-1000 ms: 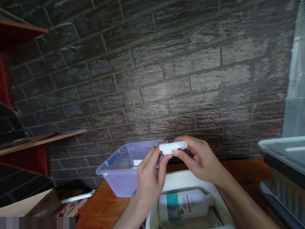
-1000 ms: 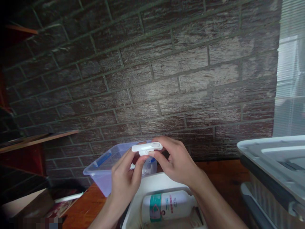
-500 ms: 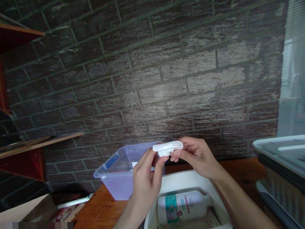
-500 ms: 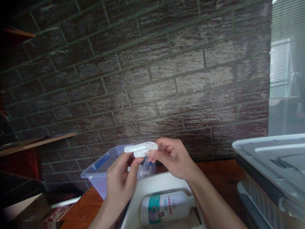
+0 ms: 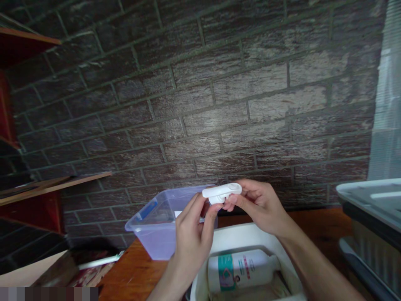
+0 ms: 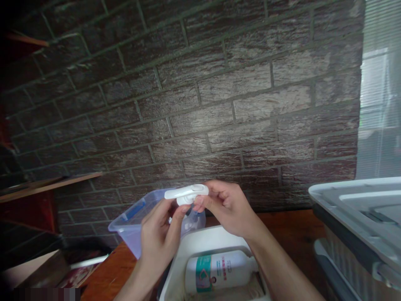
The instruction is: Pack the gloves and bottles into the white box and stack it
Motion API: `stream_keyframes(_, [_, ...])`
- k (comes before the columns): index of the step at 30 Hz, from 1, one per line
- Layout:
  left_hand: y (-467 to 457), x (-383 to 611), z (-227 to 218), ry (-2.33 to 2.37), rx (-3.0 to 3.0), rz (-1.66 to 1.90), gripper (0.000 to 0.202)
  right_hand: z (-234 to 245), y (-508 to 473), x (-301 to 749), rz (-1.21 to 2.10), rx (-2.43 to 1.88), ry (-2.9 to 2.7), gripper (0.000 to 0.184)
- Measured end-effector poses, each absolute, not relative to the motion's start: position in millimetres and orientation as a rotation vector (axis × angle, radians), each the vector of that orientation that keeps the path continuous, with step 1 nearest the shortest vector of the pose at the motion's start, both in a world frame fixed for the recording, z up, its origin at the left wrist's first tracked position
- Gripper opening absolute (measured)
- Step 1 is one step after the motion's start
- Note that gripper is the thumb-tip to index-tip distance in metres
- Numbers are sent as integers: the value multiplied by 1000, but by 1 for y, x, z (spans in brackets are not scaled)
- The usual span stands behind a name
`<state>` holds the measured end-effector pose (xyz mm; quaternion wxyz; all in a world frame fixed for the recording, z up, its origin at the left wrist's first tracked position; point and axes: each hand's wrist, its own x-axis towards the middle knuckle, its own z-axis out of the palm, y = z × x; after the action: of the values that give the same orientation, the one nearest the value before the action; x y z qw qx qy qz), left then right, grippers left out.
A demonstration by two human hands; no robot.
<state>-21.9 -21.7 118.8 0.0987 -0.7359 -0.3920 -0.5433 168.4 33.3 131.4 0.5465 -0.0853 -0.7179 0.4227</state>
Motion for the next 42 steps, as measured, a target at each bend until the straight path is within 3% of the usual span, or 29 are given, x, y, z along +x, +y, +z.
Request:
stream_keyframes(9, [-24,-23,116,-1034,-2180,-1578,39,135,29,173,822,-226,-1750,15])
stream_keyframes(29, [-27,-17,113,-1018,-2116,-1566,24,131,25,170,700,-335,-1757,20])
stream_keyframes(42, [-30,-17,115,-1033,-2142,-1579,25,131,26,170,769,-314,-1749,18])
